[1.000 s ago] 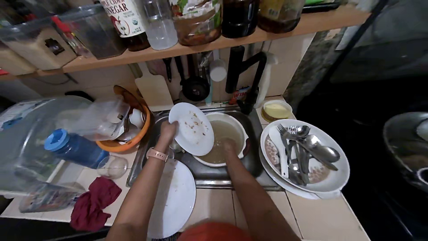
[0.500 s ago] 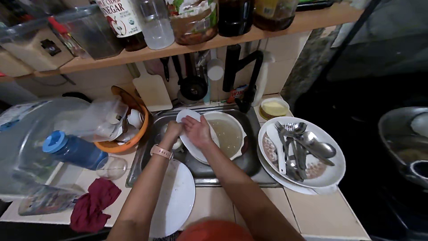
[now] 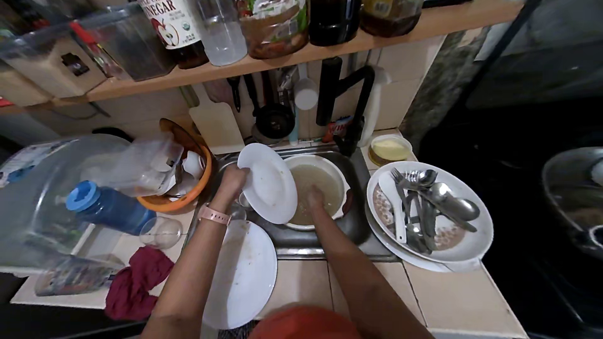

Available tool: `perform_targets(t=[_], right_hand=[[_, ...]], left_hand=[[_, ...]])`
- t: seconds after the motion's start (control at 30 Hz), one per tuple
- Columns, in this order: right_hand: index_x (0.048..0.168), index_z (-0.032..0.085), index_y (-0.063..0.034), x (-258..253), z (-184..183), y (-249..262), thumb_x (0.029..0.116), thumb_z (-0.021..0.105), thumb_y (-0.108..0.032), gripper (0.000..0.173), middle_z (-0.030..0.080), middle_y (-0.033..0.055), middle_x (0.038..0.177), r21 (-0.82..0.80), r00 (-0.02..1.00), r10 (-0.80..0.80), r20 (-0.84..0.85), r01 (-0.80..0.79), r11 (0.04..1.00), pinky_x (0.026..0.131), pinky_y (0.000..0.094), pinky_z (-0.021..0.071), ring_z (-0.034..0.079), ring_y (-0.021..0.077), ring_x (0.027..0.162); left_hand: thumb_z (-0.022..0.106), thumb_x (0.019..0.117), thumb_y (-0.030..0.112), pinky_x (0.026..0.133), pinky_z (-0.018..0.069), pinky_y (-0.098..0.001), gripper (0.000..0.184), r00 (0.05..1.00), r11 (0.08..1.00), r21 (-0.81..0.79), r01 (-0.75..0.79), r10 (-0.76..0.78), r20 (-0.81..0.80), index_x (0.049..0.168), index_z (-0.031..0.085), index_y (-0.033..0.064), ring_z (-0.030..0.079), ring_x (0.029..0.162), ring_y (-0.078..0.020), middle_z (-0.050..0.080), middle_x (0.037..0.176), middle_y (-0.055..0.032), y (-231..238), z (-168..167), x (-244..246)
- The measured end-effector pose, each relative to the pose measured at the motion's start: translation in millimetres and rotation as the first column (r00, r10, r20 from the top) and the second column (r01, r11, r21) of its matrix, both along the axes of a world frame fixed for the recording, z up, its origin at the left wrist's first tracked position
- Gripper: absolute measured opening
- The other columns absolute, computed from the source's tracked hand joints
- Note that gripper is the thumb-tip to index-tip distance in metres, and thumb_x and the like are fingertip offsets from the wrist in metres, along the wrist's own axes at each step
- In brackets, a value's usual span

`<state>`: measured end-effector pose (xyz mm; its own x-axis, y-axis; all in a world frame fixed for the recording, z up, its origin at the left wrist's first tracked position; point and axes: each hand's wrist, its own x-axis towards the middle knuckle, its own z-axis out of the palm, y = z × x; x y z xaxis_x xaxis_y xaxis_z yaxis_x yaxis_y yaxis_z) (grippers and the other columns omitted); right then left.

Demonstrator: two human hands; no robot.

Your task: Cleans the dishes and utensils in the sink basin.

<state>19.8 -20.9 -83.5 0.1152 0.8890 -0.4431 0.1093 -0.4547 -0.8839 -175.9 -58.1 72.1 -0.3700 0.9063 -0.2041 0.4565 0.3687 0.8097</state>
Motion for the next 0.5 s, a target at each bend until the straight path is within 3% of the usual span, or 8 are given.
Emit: perform_targets(t=[0.1,0.13,0.17,0.23,0.27,0.33,0.43,0.5], right_hand=[[0.143,0.048,0.0125,13,-5,-2,0.1128,0.033,-0.014,0.042,0.044,0.0306,0.152,-0.152,0.988,-0.082,0.132,0.102,0.983,0.120,0.0465,0.0325,0.042,0.0379,0.145],[0.143,0.048,0.0118,15,-6,-1,0.1124,0.035,-0.012,0.040,0.046,0.0283,0.151,-0.158,0.989,-0.136,0.053,0.143,0.977,0.118,0.0432,0.0353,0.044,0.0341,0.143],[0.142,0.047,0.0105,16,-7,1,0.1123,0.034,-0.010,0.038,0.050,0.0247,0.147,-0.163,0.959,-0.244,-0.142,0.221,0.962,0.113,0.0376,0.0415,0.050,0.0281,0.136],[0.138,0.043,0.0052,10,-2,8,0.1127,0.025,-0.018,0.038,0.054,0.0202,0.130,-0.265,0.645,-0.407,-0.647,0.311,0.913,0.095,0.0358,0.0510,0.059,0.0243,0.113],[0.137,0.042,0.0040,5,6,11,0.1123,0.022,-0.025,0.043,0.055,0.0207,0.127,-0.290,0.503,-0.396,-0.768,0.279,0.916,0.093,0.0384,0.0511,0.059,0.0264,0.110],[0.142,0.040,0.0043,-12,28,11,0.1120,0.017,-0.035,0.055,0.053,0.0237,0.137,-0.230,0.404,-0.298,-0.865,0.209,0.950,0.100,0.0402,0.0501,0.059,0.0301,0.120],[0.152,0.034,0.0051,-46,67,4,0.1120,0.009,-0.038,0.063,0.043,0.0225,0.153,0.061,0.519,0.002,-0.855,0.096,0.994,0.111,0.0375,0.0418,0.049,0.0275,0.136],[0.156,0.030,0.0039,-61,86,-3,0.1127,0.007,-0.037,0.064,0.033,0.0181,0.163,0.293,0.626,0.230,-0.745,-0.003,0.956,0.121,0.0373,0.0293,0.035,0.0243,0.149]], left_hand=[[0.055,0.1049,0.018,0.080,0.0510,-0.0497,0.028,0.998,1.000,-0.018,0.009,-0.011,-0.058,0.121,0.061,-0.0052,0.062,0.090,-0.0308,0.065,0.106,-0.0239,1,-3,1],[0.055,0.1051,0.017,0.083,0.0512,-0.0515,0.029,0.998,1.000,-0.026,0.016,-0.018,-0.062,0.121,0.061,-0.0057,0.063,0.093,-0.0325,0.065,0.108,-0.0249,3,-5,1],[0.055,0.1049,0.017,0.084,0.0515,-0.0519,0.029,0.998,0.999,-0.030,0.017,-0.018,-0.060,0.121,0.061,-0.0057,0.064,0.094,-0.0330,0.065,0.108,-0.0251,4,-7,2],[0.055,0.1047,0.016,0.085,0.0520,-0.0506,0.029,1.000,0.999,-0.037,0.010,-0.011,-0.026,0.123,0.061,-0.0058,0.064,0.095,-0.0322,0.065,0.110,-0.0253,7,-10,4],[0.055,0.1046,0.015,0.085,0.0525,-0.0491,0.029,1.000,0.999,-0.044,0.006,-0.005,0.002,0.124,0.060,-0.0058,0.064,0.095,-0.0312,0.065,0.110,-0.0249,8,-10,6],[0.055,0.1039,0.013,0.085,0.0532,-0.0474,0.030,0.999,0.999,-0.053,0.001,0.002,0.051,0.126,0.059,-0.0059,0.065,0.095,-0.0302,0.065,0.112,-0.0245,12,-11,11],[0.055,0.1039,0.013,0.085,0.0534,-0.0461,0.032,0.996,0.997,-0.074,0.027,-0.021,0.090,0.130,0.056,-0.0057,0.064,0.096,-0.0295,0.064,0.114,-0.0244,13,-10,21],[0.056,0.1038,0.012,0.084,0.0538,-0.0446,0.032,0.995,0.994,-0.090,0.056,-0.048,0.090,0.130,0.055,-0.0060,0.064,0.094,-0.0284,0.064,0.113,-0.0239,11,-8,28]])
